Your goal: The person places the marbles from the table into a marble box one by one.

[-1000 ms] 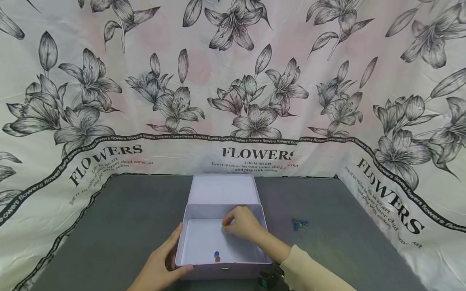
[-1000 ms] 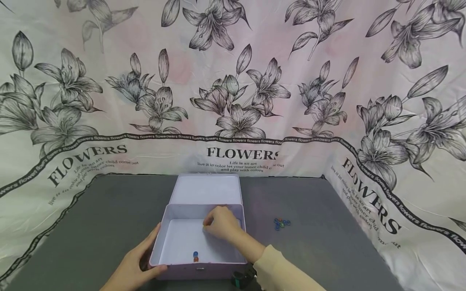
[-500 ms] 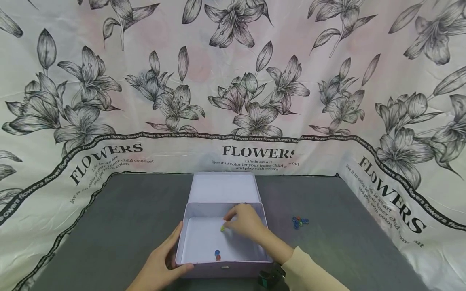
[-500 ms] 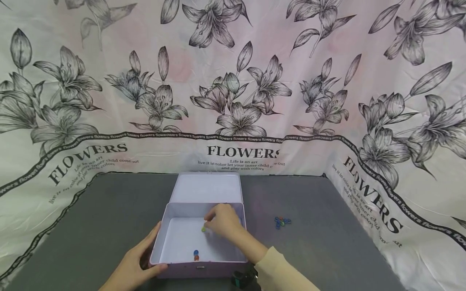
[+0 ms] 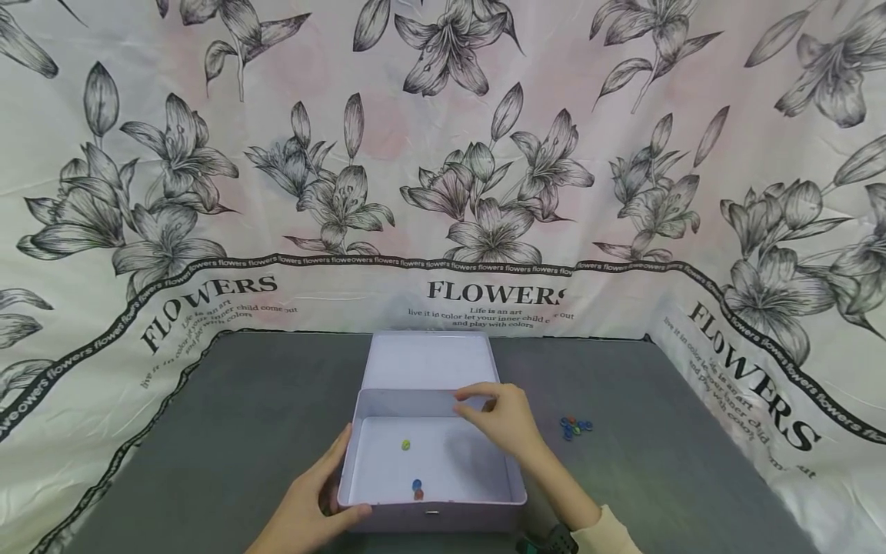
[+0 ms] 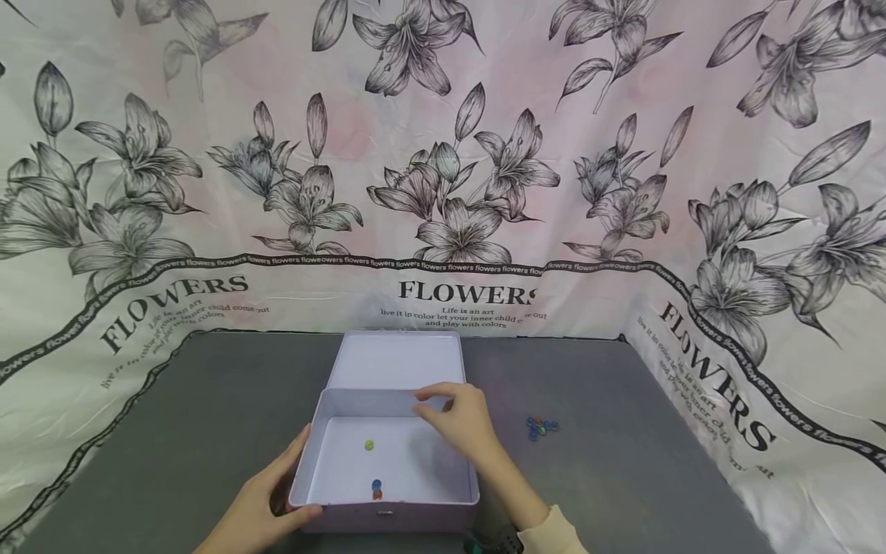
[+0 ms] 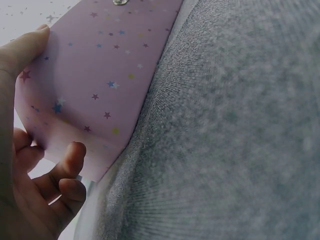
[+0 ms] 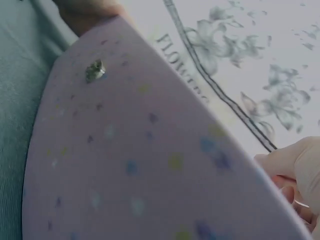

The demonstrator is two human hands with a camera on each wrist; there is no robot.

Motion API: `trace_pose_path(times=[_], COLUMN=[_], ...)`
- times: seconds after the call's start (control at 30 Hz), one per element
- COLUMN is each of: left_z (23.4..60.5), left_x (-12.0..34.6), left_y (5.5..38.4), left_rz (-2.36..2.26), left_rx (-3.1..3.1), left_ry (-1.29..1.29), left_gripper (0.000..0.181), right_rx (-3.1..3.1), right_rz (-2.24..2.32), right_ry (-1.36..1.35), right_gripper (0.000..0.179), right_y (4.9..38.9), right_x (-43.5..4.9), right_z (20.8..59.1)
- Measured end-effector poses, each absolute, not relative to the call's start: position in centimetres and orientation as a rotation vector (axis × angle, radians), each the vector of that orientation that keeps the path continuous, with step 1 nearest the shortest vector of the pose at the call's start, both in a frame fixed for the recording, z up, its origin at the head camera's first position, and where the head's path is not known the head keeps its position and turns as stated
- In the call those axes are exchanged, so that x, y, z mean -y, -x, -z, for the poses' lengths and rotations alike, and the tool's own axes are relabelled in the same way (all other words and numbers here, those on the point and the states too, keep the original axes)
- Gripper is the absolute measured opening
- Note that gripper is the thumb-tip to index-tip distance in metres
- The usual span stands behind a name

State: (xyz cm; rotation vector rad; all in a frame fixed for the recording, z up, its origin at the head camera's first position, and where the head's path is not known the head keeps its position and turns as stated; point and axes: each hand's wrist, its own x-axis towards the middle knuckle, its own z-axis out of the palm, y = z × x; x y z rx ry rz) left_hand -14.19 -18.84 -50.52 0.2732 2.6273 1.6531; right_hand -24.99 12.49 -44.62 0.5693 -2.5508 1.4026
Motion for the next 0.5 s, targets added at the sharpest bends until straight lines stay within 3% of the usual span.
trace_pose_path(times=[0.5], left_z=[50.5], left_x=[18.8], left_y=[14.2], left_rz=[-1.647], left_rx=[-2.634], left_ry=[-0.272], left_gripper=[0.112], right_rx=[2.451], right_rz=[-1.371], right_ry=[-0.221], right_gripper=[0.022], right_y=[24.6], right_x=[-21.4], right_z=[45.3])
